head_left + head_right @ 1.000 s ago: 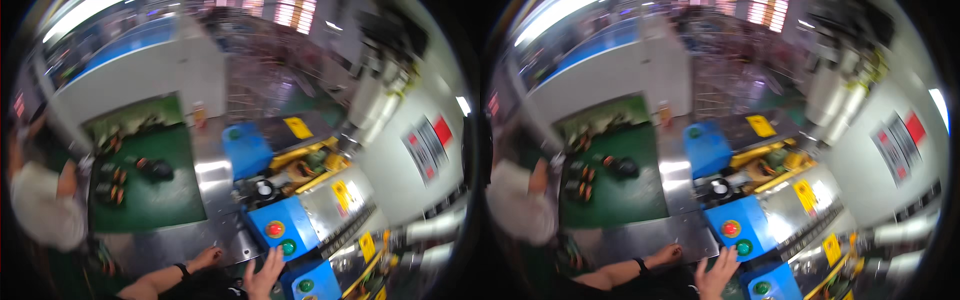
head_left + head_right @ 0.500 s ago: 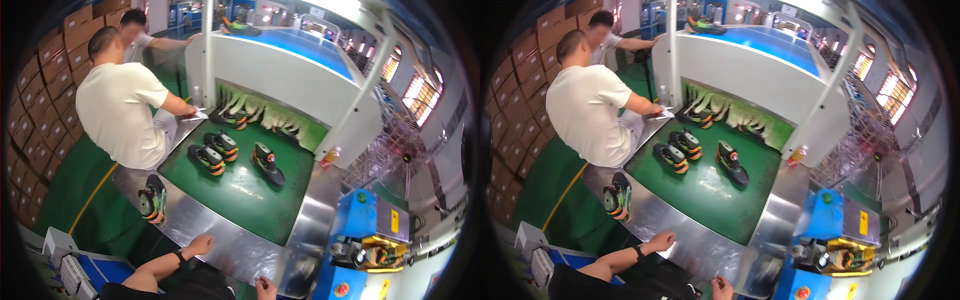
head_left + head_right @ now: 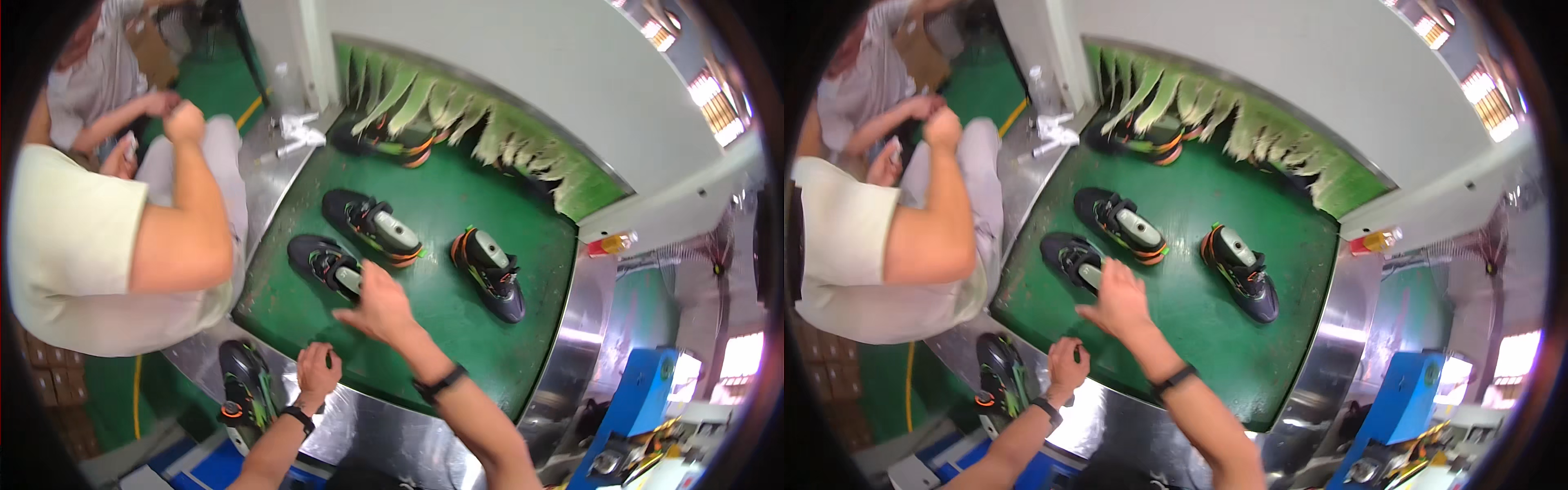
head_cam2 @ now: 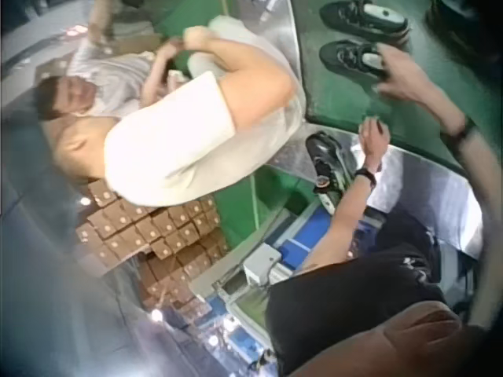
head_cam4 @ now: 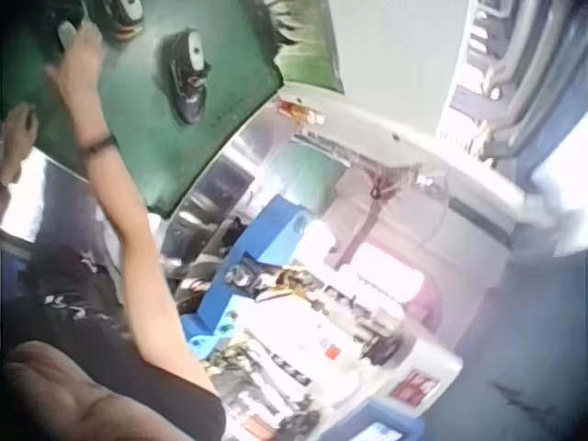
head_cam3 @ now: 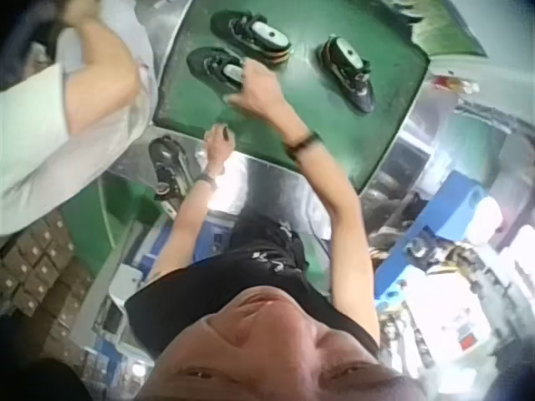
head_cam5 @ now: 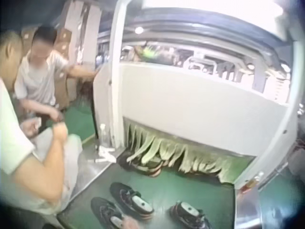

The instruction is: Operating an industrial shoe lasting or pressing machine to shape shoes in a manufacturing facility.

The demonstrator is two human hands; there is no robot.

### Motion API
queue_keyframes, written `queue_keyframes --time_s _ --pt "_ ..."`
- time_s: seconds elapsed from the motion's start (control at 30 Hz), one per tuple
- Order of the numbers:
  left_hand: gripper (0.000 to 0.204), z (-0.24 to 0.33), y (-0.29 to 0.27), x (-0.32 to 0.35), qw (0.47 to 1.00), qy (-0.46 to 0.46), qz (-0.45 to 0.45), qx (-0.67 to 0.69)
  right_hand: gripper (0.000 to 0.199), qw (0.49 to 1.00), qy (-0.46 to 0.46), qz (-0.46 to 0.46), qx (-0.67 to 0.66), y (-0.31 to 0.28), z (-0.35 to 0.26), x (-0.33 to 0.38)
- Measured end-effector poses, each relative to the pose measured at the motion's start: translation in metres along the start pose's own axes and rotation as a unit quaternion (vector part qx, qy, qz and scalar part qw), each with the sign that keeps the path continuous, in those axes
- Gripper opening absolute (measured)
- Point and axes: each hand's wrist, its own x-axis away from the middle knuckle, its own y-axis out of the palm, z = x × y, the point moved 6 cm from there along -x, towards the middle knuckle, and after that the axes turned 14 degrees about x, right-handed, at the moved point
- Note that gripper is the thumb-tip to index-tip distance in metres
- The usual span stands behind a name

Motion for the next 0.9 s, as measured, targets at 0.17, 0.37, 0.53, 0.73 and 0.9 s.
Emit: queue_keyframes --time_s 0.17,0.37,0.53,0.73,0.9 --pt "0.010 -0.008 0.005 0.009 1.000 0.008 -0.011 -0.001 0.056 0.986 0.046 -0.161 0.007 0.066 0.028 -0.050" --pt "0.016 0.013 0.001 -0.005 0.998 -0.023 -0.061 -0.017 0.075 0.928 0.214 -0.137 -0.274 0.005 0.075 0.142" --pt "0.053 0.102 0.028 0.046 0.853 -0.138 -0.276 0.421 0.051 0.735 0.464 -0.021 -0.494 -0.079 0.055 0.407" --pt "0.103 0.334 0.023 0.140 0.540 -0.121 -0.500 0.666 0.066 0.836 0.408 0.138 -0.340 -0.144 0.009 0.492" --pt "0.103 0.417 -0.011 0.216 0.439 -0.032 -0.606 0.663 0.077 0.841 0.223 0.366 -0.331 -0.193 -0.041 0.576"
